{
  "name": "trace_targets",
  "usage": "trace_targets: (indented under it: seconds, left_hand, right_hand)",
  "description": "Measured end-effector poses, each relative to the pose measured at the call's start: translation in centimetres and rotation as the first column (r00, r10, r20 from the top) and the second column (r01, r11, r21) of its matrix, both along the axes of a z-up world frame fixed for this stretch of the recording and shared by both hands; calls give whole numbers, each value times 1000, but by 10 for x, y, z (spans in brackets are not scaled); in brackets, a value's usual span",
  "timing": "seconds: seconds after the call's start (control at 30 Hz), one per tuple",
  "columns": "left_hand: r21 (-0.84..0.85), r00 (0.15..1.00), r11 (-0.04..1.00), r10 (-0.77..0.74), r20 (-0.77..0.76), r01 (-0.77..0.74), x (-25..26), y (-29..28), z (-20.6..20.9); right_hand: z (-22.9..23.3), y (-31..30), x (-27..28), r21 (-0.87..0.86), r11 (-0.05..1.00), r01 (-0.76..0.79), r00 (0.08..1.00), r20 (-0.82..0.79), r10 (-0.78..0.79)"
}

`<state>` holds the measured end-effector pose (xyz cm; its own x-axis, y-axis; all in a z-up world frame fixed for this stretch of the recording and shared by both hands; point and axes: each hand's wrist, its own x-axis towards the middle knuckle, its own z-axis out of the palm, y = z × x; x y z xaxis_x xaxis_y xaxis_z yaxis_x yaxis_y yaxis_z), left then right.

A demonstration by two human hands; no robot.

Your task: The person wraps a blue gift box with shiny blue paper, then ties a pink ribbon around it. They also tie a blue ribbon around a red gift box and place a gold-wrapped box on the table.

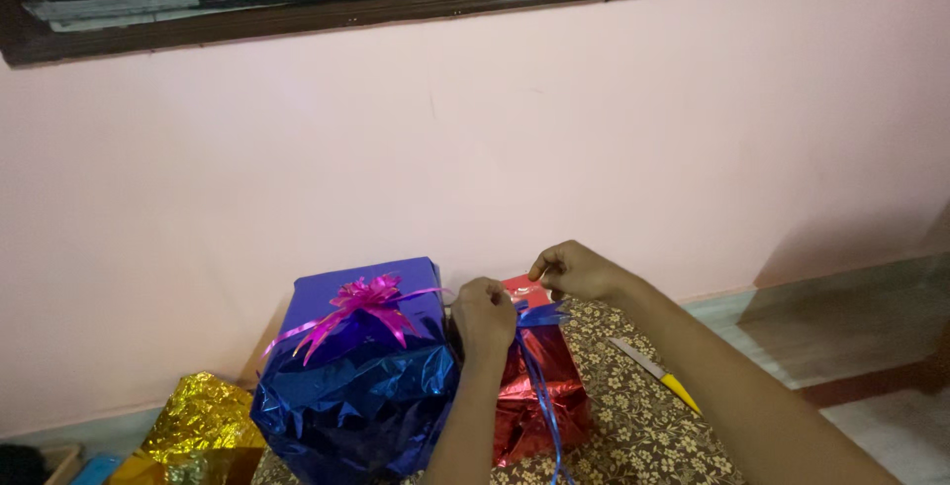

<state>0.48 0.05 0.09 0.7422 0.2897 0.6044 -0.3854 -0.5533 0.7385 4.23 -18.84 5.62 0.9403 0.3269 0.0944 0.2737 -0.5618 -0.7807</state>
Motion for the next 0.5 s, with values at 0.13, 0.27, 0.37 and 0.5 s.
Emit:
trace_targets:
  seconds: [0.13,0.27,0.37,0.5]
  left_hand:
    - [194,993,979,82,-90,-64,6,1,-8]
    - [271,954,962,96,-284,-16,20,2,-12]
    - [322,967,946,117,-226,-40,32,0,-22]
    - [337,988,937,132,-85,-96,44,-2,-33]
  right_hand:
    - [-17,10,0,-219,970,102,994,49,-94]
    - [-25,15,-10,-320,936,148,978,186,-91]
    - [-21,16,-20,-379,905,192,967,228,-110]
    - [-15,17,-27,-410,875,256,960,215,-180]
